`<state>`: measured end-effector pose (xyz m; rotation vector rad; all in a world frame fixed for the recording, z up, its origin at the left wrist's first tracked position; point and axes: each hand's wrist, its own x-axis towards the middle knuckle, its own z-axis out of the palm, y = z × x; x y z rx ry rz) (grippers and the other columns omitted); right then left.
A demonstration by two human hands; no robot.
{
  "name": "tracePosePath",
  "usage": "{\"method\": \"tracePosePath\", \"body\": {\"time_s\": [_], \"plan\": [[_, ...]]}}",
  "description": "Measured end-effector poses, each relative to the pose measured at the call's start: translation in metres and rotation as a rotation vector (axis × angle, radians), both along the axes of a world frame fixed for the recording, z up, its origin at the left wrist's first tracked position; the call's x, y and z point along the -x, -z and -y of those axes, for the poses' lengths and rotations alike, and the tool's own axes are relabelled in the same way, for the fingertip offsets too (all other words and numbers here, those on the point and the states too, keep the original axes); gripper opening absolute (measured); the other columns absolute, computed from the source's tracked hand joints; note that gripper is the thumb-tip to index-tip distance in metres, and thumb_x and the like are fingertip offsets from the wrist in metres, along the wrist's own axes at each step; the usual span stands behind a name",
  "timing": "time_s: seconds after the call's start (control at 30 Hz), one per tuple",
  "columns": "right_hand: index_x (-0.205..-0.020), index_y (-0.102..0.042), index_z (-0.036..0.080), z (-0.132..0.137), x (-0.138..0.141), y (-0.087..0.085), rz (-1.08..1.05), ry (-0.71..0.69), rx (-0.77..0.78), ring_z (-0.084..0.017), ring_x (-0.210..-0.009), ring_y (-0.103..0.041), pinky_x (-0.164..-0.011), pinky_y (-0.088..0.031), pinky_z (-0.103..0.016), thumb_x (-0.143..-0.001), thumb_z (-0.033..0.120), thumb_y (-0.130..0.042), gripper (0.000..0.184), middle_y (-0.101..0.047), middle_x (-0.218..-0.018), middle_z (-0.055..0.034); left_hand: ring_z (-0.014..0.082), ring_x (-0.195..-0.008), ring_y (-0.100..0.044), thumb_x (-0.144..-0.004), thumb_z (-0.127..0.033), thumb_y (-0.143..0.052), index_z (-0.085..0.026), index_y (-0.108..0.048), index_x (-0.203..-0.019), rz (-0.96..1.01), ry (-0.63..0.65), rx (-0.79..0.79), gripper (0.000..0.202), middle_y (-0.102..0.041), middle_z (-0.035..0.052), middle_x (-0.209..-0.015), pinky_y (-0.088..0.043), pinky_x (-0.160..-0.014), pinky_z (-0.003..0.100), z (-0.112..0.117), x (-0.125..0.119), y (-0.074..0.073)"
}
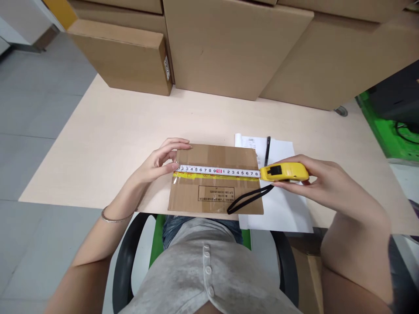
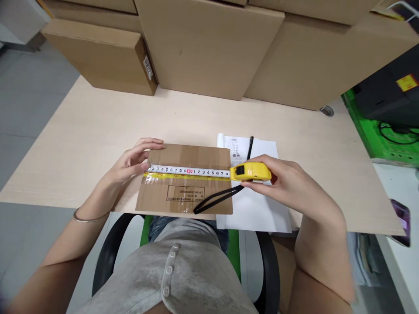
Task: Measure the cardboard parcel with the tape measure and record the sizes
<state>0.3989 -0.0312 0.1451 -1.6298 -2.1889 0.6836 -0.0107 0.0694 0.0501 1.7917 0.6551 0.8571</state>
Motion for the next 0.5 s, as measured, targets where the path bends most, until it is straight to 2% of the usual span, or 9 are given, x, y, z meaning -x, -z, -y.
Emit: {"method": "tracePosePath", "body": {"time_s": [0.07, 0.2, 0.3, 0.37, 0.43, 0.5], "plan": [[-0.105, -0.068, 0.03, -0.007, 0.016, -0.008, -0.01, -0.065, 0.011, -0.024, -0.07, -0.066, -0.058, -0.049, -0.038, -0.092, 0.058, -0.07, 0.031, -0.073, -0.089, -0.0025, 0.0323, -0.134, -0.053, -0.093, -0.044, -0.07, -0.033, -0.07, -0.137, 0.002, 0.001, -0.012, 0.044, -0.06, 0.0127, -0.144, -0.053, -0.089, 0.041, -0.001, 0.0, 0.0], [-0.113, -0.065, 0.025, -0.03, 0.067, -0.008, 0.011, -0.199, 0.024, -0.022, -0.074, -0.069, -0.064, -0.05, -0.035, -0.096, 0.059, -0.064, 0.038, -0.075, -0.098, -0.0044, 0.0328, -0.136, -0.052, -0.095, -0.05, -0.068, -0.033, -0.071, -0.135, -0.027, -0.018, -0.021, 0.044, -0.06, 0.0125, -0.146, -0.053, -0.087, 0.04, -0.001, 0.001, -0.001], [-0.114, -0.063, 0.024, -0.045, 0.103, 0.0, 0.019, -0.288, -0.051, -0.023, -0.08, -0.072, -0.067, -0.05, -0.035, -0.097, 0.056, -0.064, 0.036, -0.077, -0.106, -0.0051, 0.0336, -0.134, -0.053, -0.1, -0.069, -0.047, -0.031, -0.071, -0.138, -0.029, -0.018, -0.033, 0.058, -0.059, 0.0146, -0.148, -0.054, -0.082, 0.039, -0.001, 0.003, -0.003], [-0.116, -0.062, 0.023, -0.049, 0.116, 0.004, -0.041, -0.318, -0.085, -0.025, -0.089, -0.074, -0.072, -0.052, -0.036, -0.096, 0.055, -0.065, 0.037, -0.076, -0.114, -0.0073, 0.0331, -0.13, -0.055, -0.1, -0.076, -0.038, -0.03, -0.068, -0.143, -0.049, -0.008, -0.053, 0.07, -0.057, 0.0151, -0.151, -0.054, -0.079, 0.037, 0.001, 0.005, -0.002], [-0.117, -0.061, 0.022, -0.048, 0.114, 0.005, -0.123, -0.264, -0.092, -0.026, -0.09, -0.074, -0.073, -0.054, -0.037, -0.094, 0.059, -0.066, 0.044, -0.077, -0.113, -0.0089, 0.03, -0.124, -0.058, -0.099, -0.072, -0.048, -0.034, -0.058, -0.153, -0.121, -0.035, -0.062, 0.066, -0.054, 0.0133, -0.153, -0.055, -0.084, 0.037, 0.006, 0.008, 0.0], [-0.114, -0.061, 0.023, -0.044, 0.1, 0.006, -0.205, -0.116, -0.101, -0.025, -0.085, -0.073, -0.07, -0.054, -0.037, -0.089, 0.065, -0.069, 0.05, -0.078, -0.104, -0.008, 0.0264, -0.121, -0.06, -0.101, -0.061, -0.057, -0.037, -0.043, -0.161, -0.197, -0.125, -0.022, 0.066, -0.052, 0.0112, -0.155, -0.055, -0.096, 0.039, 0.012, 0.009, 0.005]]}}
